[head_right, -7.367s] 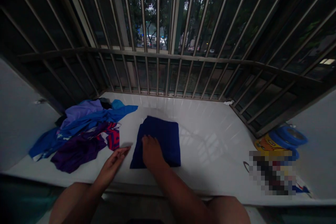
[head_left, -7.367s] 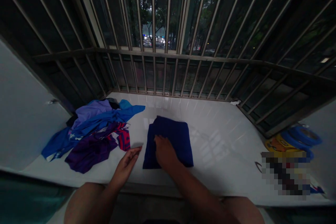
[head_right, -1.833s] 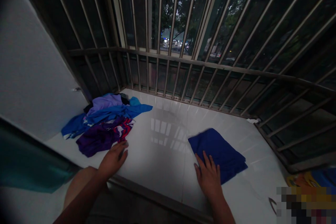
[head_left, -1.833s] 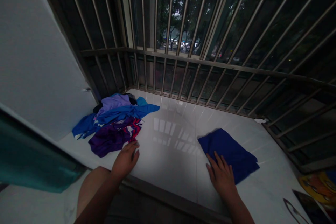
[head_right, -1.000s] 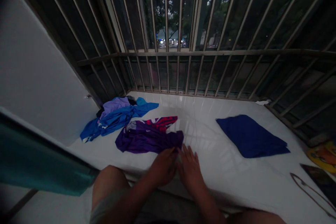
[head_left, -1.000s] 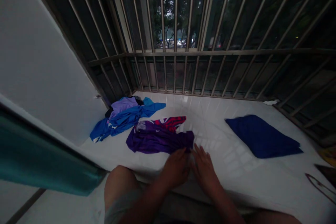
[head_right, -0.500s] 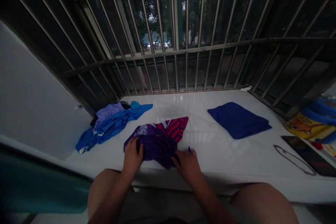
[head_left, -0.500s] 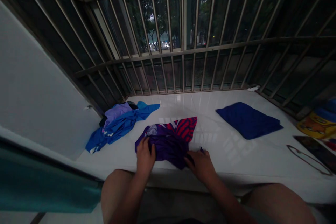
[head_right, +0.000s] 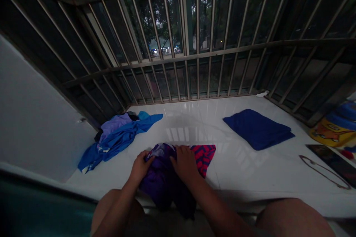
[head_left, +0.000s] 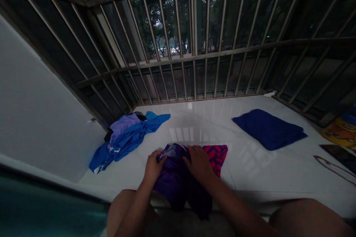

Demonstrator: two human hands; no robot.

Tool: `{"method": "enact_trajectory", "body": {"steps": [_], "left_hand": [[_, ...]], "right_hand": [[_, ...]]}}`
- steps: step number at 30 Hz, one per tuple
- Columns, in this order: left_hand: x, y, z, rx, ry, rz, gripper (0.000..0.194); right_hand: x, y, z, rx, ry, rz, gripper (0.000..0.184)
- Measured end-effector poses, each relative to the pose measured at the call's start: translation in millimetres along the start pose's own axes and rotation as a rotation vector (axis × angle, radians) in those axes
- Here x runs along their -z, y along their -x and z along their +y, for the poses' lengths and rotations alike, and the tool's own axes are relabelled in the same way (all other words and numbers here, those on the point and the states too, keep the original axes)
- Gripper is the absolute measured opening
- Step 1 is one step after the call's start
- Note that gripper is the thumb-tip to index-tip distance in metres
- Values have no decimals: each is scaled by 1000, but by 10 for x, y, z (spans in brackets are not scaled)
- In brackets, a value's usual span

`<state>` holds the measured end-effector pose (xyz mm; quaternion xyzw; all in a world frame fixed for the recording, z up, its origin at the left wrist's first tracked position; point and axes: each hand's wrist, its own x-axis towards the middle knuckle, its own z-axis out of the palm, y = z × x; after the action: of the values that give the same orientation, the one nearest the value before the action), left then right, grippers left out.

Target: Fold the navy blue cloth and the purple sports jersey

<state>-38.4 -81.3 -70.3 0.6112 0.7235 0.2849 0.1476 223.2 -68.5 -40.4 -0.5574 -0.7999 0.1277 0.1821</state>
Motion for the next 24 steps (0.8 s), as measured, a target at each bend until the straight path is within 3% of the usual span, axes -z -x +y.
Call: {"method": "enact_trajectory", "body": {"steps": [2,4,7,9,12,17,19,24], "left_hand": [[8,114,33,-55,97,40,18],[92,227,17,-84,270,54,17],[341,401,-106,20,447,-19,28],[546,528,-228,104,482,-82,39],[830,734,-394,125,525,-99,46],[1134,1075,-526,84,473,76,53],[1205,1190,-554,84,397,122,48],[1374,1366,-643,70,198,-32,54]], "right_hand": [[-95,-282,-60,-24,-54,-70,59],[-140,-439,-82,-5,-111,-141,44],[-91,-427,-20,71,-217,-194,15],[-1,-298,68,100,-289,-206,13],[174,-29,212,70,-441,-200,11],[509,423,338,12,-680,-189,7],[649,591,345,-9,-707,-225,11],[963,943,343,-46,-699,-288,17]]}}
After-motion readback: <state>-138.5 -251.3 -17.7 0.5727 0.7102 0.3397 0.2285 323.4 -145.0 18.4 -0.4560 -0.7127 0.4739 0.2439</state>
